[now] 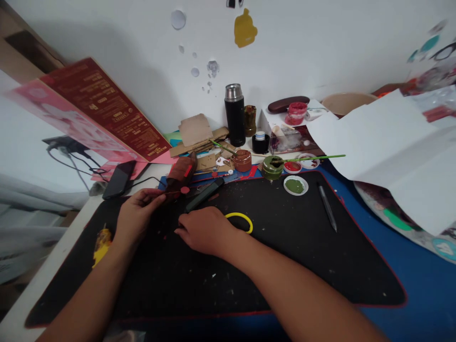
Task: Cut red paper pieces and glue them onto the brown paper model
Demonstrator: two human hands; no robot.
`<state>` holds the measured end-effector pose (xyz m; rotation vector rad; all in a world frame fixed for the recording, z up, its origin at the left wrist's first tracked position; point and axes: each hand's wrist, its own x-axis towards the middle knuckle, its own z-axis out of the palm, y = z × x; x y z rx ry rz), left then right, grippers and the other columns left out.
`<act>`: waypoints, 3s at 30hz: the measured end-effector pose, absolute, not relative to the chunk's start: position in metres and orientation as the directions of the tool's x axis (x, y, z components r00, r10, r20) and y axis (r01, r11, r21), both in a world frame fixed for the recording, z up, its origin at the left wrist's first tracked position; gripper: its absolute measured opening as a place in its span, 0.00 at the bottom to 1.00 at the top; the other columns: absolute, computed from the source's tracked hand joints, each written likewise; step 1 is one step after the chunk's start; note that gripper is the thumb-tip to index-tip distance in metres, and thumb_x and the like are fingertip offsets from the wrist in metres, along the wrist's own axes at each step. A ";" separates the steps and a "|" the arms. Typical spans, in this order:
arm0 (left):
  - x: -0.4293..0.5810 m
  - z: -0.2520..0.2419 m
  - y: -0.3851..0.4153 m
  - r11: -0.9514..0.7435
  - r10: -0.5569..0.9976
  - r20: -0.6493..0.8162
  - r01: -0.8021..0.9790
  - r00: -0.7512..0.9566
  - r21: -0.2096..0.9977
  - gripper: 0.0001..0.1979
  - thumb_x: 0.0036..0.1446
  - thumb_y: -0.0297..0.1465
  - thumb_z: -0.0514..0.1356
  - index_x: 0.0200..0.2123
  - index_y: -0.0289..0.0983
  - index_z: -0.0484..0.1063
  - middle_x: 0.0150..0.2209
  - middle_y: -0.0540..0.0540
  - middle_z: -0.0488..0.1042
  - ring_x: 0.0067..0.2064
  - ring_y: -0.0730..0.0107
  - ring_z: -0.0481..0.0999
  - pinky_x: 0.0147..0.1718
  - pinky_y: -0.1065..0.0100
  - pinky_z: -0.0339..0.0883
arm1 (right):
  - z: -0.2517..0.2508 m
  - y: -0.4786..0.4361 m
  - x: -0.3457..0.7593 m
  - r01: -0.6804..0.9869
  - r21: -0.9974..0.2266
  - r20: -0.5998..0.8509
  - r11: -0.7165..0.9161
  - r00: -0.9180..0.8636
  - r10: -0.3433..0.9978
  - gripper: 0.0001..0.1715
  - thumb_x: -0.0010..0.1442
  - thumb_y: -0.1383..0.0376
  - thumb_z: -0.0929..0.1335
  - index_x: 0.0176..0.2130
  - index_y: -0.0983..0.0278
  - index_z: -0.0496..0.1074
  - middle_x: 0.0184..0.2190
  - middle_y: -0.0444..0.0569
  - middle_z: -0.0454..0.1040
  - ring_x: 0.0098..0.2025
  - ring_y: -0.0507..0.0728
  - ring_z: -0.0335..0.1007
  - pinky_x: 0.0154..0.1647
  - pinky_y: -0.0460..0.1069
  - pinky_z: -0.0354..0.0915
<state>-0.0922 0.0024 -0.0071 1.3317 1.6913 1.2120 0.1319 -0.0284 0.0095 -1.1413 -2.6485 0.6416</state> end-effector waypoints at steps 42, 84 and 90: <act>-0.093 -0.007 0.002 0.044 0.965 0.050 0.350 -0.256 0.936 0.19 0.45 0.43 0.74 0.37 0.39 0.80 0.35 0.45 0.84 0.39 0.59 0.82 0.42 0.62 0.74 | 0.010 -0.029 0.132 0.647 -0.466 -0.010 0.603 -0.686 0.728 0.17 0.76 0.56 0.66 0.49 0.65 0.79 0.45 0.54 0.85 0.45 0.63 0.83 0.39 0.52 0.66; -0.091 -0.006 0.001 0.068 0.964 0.019 0.316 -0.264 0.946 0.18 0.44 0.40 0.74 0.38 0.39 0.80 0.35 0.46 0.84 0.39 0.62 0.82 0.43 0.64 0.74 | 0.006 -0.029 0.131 0.645 -0.462 0.011 0.610 -0.683 0.731 0.16 0.76 0.56 0.67 0.48 0.65 0.79 0.45 0.52 0.86 0.45 0.63 0.83 0.37 0.52 0.63; -0.088 -0.003 0.000 0.064 0.961 0.036 0.348 -0.276 0.935 0.17 0.44 0.40 0.73 0.36 0.39 0.80 0.34 0.46 0.84 0.39 0.61 0.82 0.43 0.63 0.74 | 0.002 -0.030 0.131 0.631 -0.483 0.054 0.607 -0.670 0.740 0.14 0.75 0.57 0.68 0.47 0.64 0.79 0.43 0.50 0.86 0.42 0.60 0.82 0.34 0.51 0.59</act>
